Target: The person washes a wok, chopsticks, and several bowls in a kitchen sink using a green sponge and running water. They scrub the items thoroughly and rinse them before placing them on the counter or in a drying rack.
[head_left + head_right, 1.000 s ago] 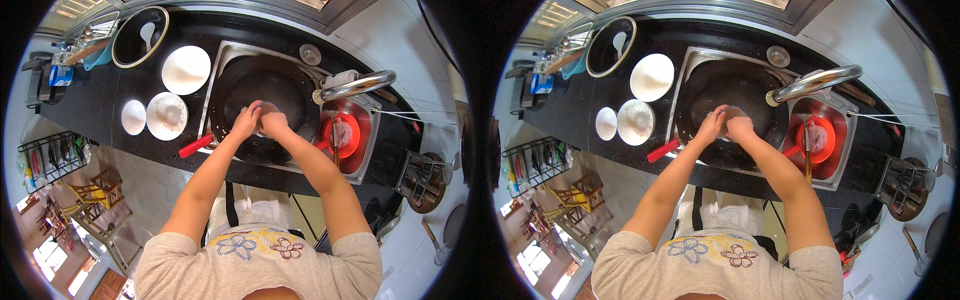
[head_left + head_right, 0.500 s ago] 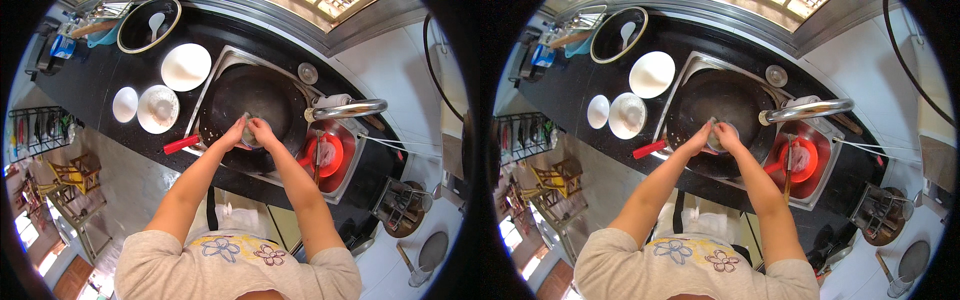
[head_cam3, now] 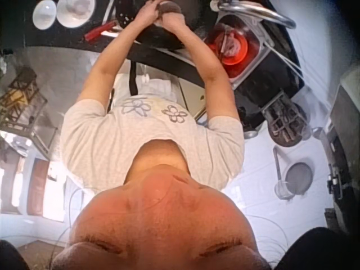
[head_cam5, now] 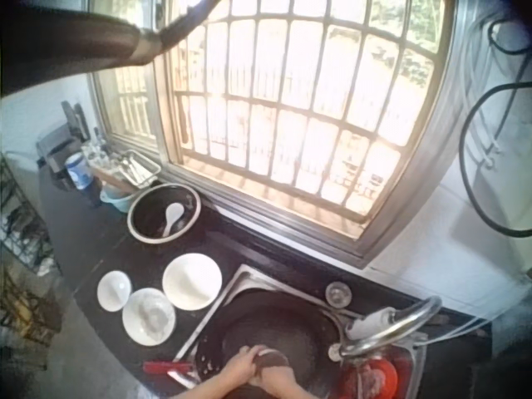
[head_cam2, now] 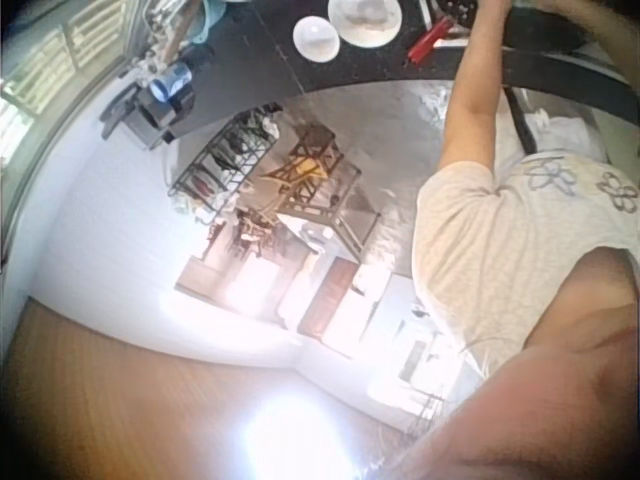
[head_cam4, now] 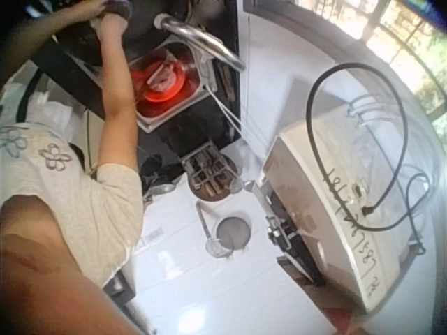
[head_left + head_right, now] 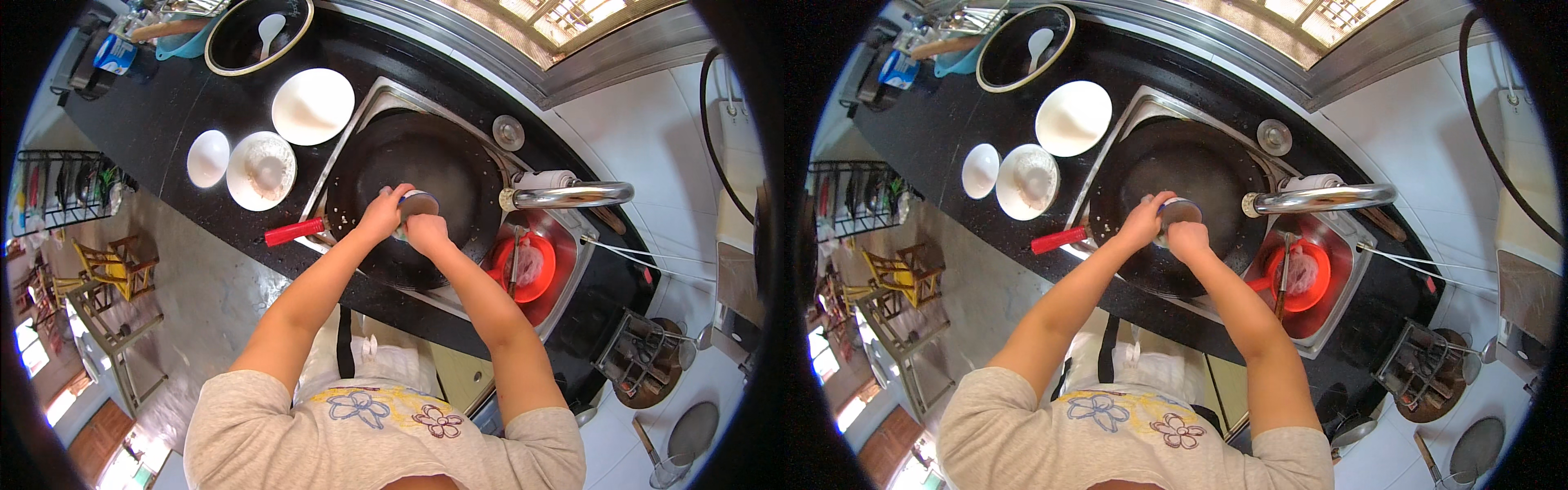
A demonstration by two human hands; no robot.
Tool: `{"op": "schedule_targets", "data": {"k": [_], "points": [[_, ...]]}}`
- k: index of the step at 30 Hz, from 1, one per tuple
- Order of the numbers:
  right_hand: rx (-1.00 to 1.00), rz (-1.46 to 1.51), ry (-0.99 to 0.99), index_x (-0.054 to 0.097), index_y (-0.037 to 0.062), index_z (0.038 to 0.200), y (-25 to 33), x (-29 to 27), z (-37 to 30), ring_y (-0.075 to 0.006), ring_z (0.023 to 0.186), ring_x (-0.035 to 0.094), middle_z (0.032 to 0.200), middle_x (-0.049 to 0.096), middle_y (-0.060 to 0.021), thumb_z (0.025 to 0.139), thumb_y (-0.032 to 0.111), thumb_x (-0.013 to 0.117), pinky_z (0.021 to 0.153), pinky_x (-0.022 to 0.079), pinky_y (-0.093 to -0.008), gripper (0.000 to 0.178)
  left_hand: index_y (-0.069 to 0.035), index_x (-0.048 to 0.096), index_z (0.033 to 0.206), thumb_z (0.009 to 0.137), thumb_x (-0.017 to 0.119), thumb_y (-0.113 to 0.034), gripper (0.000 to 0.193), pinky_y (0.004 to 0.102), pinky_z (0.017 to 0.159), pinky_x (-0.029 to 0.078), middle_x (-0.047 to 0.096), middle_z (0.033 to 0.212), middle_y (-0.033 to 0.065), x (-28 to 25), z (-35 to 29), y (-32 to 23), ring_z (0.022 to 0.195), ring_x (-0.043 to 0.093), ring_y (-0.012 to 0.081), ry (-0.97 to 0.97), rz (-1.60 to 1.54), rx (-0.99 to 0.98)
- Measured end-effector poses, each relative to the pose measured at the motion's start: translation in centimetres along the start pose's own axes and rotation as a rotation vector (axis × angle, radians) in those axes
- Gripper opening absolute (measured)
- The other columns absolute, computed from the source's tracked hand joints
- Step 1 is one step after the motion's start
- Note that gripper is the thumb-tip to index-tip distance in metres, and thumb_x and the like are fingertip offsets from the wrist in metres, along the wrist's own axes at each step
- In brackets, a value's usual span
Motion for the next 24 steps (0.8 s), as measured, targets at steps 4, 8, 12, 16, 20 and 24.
{"op": "schedule_targets", "data": {"k": [4, 8, 12, 16, 20, 24], "points": [[0.227, -0.090, -0.278, 0.060, 0.0069, 0.086, -1.6, 0.8, 0.6, -0.0319, 0.075, 0.065, 0.078, 0.065, -0.0135, 0.086, 0.024, 0.051, 0.060, 0.052, -0.0419, 0.020, -0.013, 0.046, 0.122, 0.079, 0.046, 0.000, 0.045, 0.0485, 0.075, 0.048, 0.050, 0.108, 0.0303, -1.0, -0.2, -1.0, 0.088, 0.057, 0.0456, -0.155, 0.197, -0.122], [0.241, 0.033, -0.543, 0.055, 0.0072, 0.091, -1.9, 0.8, 0.0, -0.0335, 0.073, 0.064, 0.082, 0.060, -0.0095, 0.083, 0.025, 0.057, 0.063, 0.052, -0.0431, 0.019, -0.005, 0.042, 0.121, 0.082, 0.050, -0.008, 0.041, 0.0453, 0.073, 0.051, 0.047, 0.111, 0.0358, -1.8, 0.1, -0.8, 0.082, 0.060, 0.0462, -0.216, 0.305, -0.198], [0.086, 0.162, -0.350, 0.056, 0.0047, 0.098, -3.3, -0.5, 0.2, -0.0312, 0.082, 0.064, 0.084, 0.061, -0.0150, 0.080, 0.029, 0.061, 0.067, 0.051, -0.0443, 0.030, -0.002, 0.039, 0.122, 0.081, 0.049, -0.010, 0.043, 0.0443, 0.072, 0.052, 0.046, 0.112, 0.0370, -1.5, 0.1, 0.4, 0.083, 0.060, 0.0472, -0.103, 0.215, -0.379], [0.273, 0.741, -0.590, 0.058, 0.0015, 0.103, -6.9, 0.5, 0.9, -0.0218, 0.072, 0.062, 0.074, 0.062, -0.0132, 0.082, 0.030, 0.063, 0.066, 0.047, -0.0339, 0.035, -0.003, 0.033, 0.130, 0.082, 0.045, -0.008, 0.051, 0.0456, 0.064, 0.057, 0.044, 0.122, 0.0286, 0.3, 0.6, 1.7, 0.094, 0.060, 0.0428, 0.121, -0.253, -0.630], [0.154, 1.137, -0.556, 0.057, -0.0016, 0.107, -3.6, -1.5, 0.7, -0.0136, 0.076, 0.058, 0.081, 0.063, -0.0100, 0.087, 0.025, 0.061, 0.070, 0.046, -0.0285, 0.033, -0.006, 0.024, 0.139, 0.080, 0.041, -0.001, 0.062, 0.0461, 0.058, 0.060, 0.046, 0.125, 0.0167, 1.6, 0.1, 1.1, 0.101, 0.058, 0.0360, 0.314, -0.749, -0.727], [-0.239, 0.338, -0.607, 0.058, 0.0127, 0.114, -1.4, -4.1, 0.2, -0.0278, 0.100, 0.057, 0.115, 0.056, -0.0108, 0.077, 0.020, 0.067, 0.083, 0.044, -0.0373, 0.038, -0.005, 0.020, 0.139, 0.076, 0.043, 0.004, 0.068, 0.0439, 0.064, 0.061, 0.044, 0.124, 0.0178, 2.5, 0.1, 1.4, 0.093, 0.060, 0.0353, 0.599, -0.867, -0.573]]}}
Point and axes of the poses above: each hand's wrist, its own z-axis towards the middle knuckle, its own x-axis out of the palm, y = z × x, the point moved 3 cm from there along z, towards the middle knuckle
